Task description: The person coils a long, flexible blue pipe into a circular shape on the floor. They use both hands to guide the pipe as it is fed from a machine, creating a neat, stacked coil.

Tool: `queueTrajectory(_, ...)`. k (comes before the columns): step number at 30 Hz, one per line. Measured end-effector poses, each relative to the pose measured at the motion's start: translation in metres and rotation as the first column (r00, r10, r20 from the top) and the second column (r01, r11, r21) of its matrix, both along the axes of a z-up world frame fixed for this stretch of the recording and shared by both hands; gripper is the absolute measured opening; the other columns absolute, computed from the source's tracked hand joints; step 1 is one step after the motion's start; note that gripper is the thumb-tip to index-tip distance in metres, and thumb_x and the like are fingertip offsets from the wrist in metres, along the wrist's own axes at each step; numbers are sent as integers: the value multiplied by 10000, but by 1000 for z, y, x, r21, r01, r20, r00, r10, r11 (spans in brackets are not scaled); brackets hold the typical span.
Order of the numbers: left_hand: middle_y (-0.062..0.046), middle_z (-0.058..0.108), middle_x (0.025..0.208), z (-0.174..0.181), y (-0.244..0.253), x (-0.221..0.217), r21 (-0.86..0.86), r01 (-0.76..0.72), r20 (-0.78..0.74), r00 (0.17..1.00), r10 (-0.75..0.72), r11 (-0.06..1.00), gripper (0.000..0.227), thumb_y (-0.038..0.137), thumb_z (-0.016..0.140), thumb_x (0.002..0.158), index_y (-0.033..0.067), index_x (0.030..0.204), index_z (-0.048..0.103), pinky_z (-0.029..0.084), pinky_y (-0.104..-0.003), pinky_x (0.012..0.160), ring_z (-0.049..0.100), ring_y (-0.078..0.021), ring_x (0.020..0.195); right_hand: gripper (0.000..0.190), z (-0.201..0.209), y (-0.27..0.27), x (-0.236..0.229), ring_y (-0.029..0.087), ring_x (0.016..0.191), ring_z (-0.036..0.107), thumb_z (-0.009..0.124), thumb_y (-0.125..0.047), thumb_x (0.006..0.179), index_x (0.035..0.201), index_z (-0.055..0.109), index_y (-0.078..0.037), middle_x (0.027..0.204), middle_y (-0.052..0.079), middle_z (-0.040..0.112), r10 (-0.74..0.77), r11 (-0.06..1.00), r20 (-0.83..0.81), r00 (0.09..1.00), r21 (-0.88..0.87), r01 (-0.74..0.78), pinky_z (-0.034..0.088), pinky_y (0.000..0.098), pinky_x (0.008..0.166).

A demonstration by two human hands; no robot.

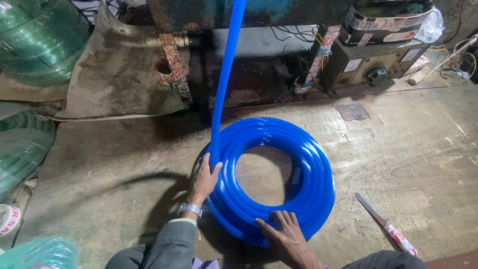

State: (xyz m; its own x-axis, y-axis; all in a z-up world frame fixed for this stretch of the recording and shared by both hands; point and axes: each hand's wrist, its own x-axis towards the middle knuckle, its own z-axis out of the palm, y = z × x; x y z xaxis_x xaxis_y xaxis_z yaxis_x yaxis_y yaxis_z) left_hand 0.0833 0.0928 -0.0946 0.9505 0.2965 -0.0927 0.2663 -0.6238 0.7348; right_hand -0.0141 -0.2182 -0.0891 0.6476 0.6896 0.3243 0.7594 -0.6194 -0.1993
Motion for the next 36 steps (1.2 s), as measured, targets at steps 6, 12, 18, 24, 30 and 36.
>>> queueTrajectory(6, -179, 515, 1509, -8, 0, 1, 20, -13, 2, 1000, 13, 1000, 764, 506, 552, 965, 206, 1610, 273, 452, -566, 1083, 527, -412, 1323, 443, 3, 2, 1, 281, 794, 506, 671, -156, 924, 1347, 622, -279, 988, 112, 544, 7, 999, 17, 1000, 50, -8, 400, 439, 685)
queueTrajectory(12, -279, 295, 1629, -21, 0, 5, -6, 0, -14, 1000, 0, 1000, 741, 511, 520, 988, 198, 1620, 293, 286, -533, 1222, 222, -403, 1561, 373, 24, 2, 8, 308, 890, 545, 708, -244, 956, 1326, 659, -240, 1048, 150, 559, 74, 995, -113, 991, 81, -65, 422, 447, 721)
queueTrajectory(18, -275, 269, 1641, -11, -2, 7, -48, 0, -67, 998, -3, 999, 701, 473, 498, 998, 199, 1616, 314, 319, -545, 1206, 239, -388, 1560, 249, 70, 12, 90, 267, 990, 656, 732, -289, 933, 1156, 748, -181, 1063, 88, 602, 45, 963, -239, 970, 269, 21, 536, 369, 806)
queueTrajectory(24, -200, 525, 1509, -16, 4, 8, 81, 8, -72, 997, -2, 997, 680, 547, 546, 1002, 240, 1595, 422, 380, -499, 1184, 471, -363, 1454, 157, 141, 43, 211, 404, 838, 625, 705, -196, 914, 1051, 720, -120, 916, 156, 684, 39, 857, -68, 997, 516, 2, 505, 451, 714)
queueTrajectory(30, -139, 397, 1629, 12, -4, 7, -52, 28, -22, 999, -29, 998, 663, 387, 498, 1009, 216, 1617, 296, 331, -575, 1200, 269, -387, 1550, 651, 278, 97, 269, 214, 1086, 712, 741, -260, 914, 1477, 480, -64, 1300, 157, 647, 135, 806, -367, 920, 581, 114, 614, 308, 912)
queueTrajectory(36, -174, 557, 1389, -3, 0, 15, -20, 14, 78, 997, -13, 1000, 618, 312, 558, 963, 194, 1558, 444, 475, -484, 1077, 581, -369, 1273, 522, 335, 136, 307, 146, 953, 744, 817, -301, 886, 1294, 552, -111, 1187, 66, 719, 90, 676, -282, 955, 722, 149, 608, 275, 690)
